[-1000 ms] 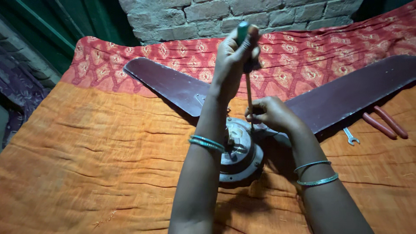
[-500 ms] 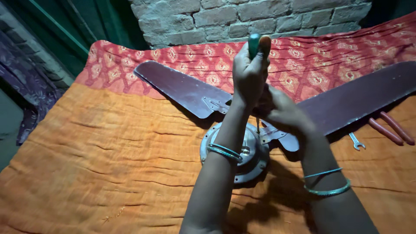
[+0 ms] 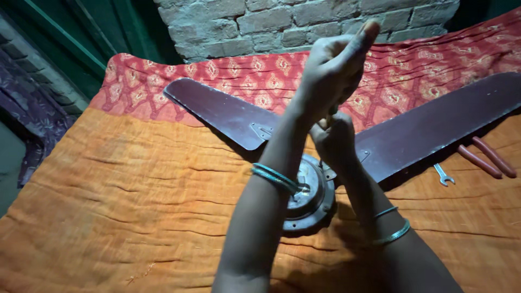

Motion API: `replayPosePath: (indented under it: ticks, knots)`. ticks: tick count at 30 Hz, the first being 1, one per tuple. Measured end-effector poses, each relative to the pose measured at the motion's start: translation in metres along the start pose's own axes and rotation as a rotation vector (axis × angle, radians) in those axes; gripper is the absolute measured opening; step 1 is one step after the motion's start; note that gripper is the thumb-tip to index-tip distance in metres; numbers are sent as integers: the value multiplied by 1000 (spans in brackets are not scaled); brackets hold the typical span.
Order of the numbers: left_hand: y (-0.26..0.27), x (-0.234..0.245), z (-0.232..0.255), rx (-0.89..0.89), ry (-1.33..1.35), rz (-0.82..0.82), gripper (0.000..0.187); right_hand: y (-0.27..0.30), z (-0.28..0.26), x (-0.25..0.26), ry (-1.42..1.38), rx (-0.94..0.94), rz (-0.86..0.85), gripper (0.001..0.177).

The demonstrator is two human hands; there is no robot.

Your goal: The person uses a screwdriver to loosen and remove screws from the fan blade mounting brackets. They detach the fan blades from the motor housing and place them aside on the cloth-covered surface.

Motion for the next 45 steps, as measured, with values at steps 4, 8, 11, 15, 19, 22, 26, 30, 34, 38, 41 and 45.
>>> replayPosePath:
  ticks: [4, 8, 11, 15, 19, 22, 26, 30, 34, 38, 41, 45]
  knots:
    - [-27, -19, -32, -208, -159, 238, 55, -7, 14, 4, -114, 44, 1, 21]
    - [-43, -24, -47, -278, -415, 401, 64, -10, 15, 10, -363, -4, -47, 18]
    - [-49, -25, -51, -293, -502, 464, 66, -16, 14, 11, -98, 168, -30, 21]
    - [-48, -30, -53, -310, -585, 569, 64, -27, 14, 6, -150, 76, -31, 23]
    - [-44, -34, -47, -292, -665, 661, 64, -33, 11, 0, -185, 42, -44, 24]
    - [-38, -38, -41, -253, -673, 711, 61, -26, 6, -1, -204, 23, -59, 25]
    - [-30, -46, -32, -212, -729, 803, 59, -23, 3, 1, -202, 5, -70, 26]
    - [-26, -55, -34, -218, -854, 887, 60, -22, 2, -3, -222, -1, -79, 28]
    - [-30, -57, -50, -315, -860, 828, 64, -29, 3, -3, -235, -3, -88, 29]
    - [-49, -36, -57, -331, -517, 496, 68, -44, 9, 6, -223, 6, -88, 31]
    - [-53, -6, -53, 211, -38, 35, 47, -50, 11, 11, -83, 61, -121, 32]
    - [-49, 21, -44, 135, -65, 204, 50, -51, 17, -3, -630, -527, -181, 29]
Point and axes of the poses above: each hand's wrist, its own y-axis away from the middle knuckle, its own x-axis out of the back of the hand, z = x × y, the point moved 1 cm from there along -y, towards the middle knuckle, and after that the axes turned 14 degrees about z, right-handed, at the moved point
